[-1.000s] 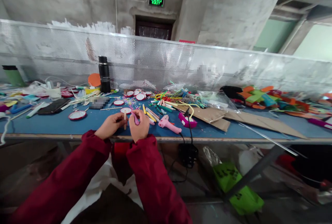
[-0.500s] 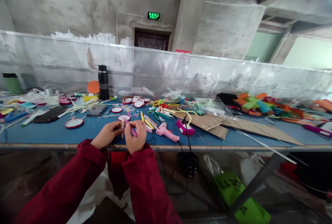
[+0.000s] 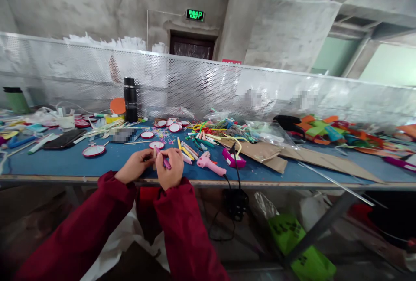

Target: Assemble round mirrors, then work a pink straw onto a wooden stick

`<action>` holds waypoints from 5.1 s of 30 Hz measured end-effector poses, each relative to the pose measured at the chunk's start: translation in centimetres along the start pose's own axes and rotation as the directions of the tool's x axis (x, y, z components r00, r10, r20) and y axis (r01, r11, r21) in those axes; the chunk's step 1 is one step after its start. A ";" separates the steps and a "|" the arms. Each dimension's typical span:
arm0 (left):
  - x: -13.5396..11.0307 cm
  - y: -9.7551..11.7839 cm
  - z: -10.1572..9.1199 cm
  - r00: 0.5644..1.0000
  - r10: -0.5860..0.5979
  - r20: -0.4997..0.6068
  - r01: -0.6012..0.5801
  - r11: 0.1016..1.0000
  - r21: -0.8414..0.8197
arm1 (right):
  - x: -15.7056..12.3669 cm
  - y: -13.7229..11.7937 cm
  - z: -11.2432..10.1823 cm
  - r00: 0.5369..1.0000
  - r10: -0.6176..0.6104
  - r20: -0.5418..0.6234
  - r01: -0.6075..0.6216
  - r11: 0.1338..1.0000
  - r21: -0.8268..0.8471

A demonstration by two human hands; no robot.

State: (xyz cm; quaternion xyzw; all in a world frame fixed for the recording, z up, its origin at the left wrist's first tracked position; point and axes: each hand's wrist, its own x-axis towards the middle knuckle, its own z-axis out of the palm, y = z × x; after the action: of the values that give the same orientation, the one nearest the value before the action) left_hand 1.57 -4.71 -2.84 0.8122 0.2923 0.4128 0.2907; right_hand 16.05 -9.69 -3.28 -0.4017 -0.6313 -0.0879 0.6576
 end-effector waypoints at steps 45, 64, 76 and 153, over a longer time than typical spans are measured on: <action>0.0 -0.1 -0.1 1.000 -0.026 -0.006 0.026 0.999 0.041 | -0.1 0.3 0.1 1.000 0.024 -0.020 -0.024 1.000 -0.015; 0.1 -0.2 0.0 1.000 -0.017 -0.004 0.017 1.000 0.009 | -0.1 0.5 0.1 0.999 -0.003 -0.037 0.002 1.000 -0.013; 0.0 -0.2 0.1 1.000 -0.023 -0.006 0.023 1.000 -0.006 | -0.1 0.4 0.1 0.999 -0.008 -0.034 0.007 1.000 -0.006; 0.0 0.0 -0.1 1.000 -0.006 0.001 0.006 1.000 0.017 | -0.2 0.5 0.2 0.999 -0.050 -0.020 0.051 0.999 0.018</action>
State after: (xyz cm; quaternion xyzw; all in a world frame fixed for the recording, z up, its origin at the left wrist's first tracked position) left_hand 1.51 -4.74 -2.79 0.8139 0.2981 0.4091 0.2852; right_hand 16.17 -9.32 -3.72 -0.3786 -0.6356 -0.1025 0.6649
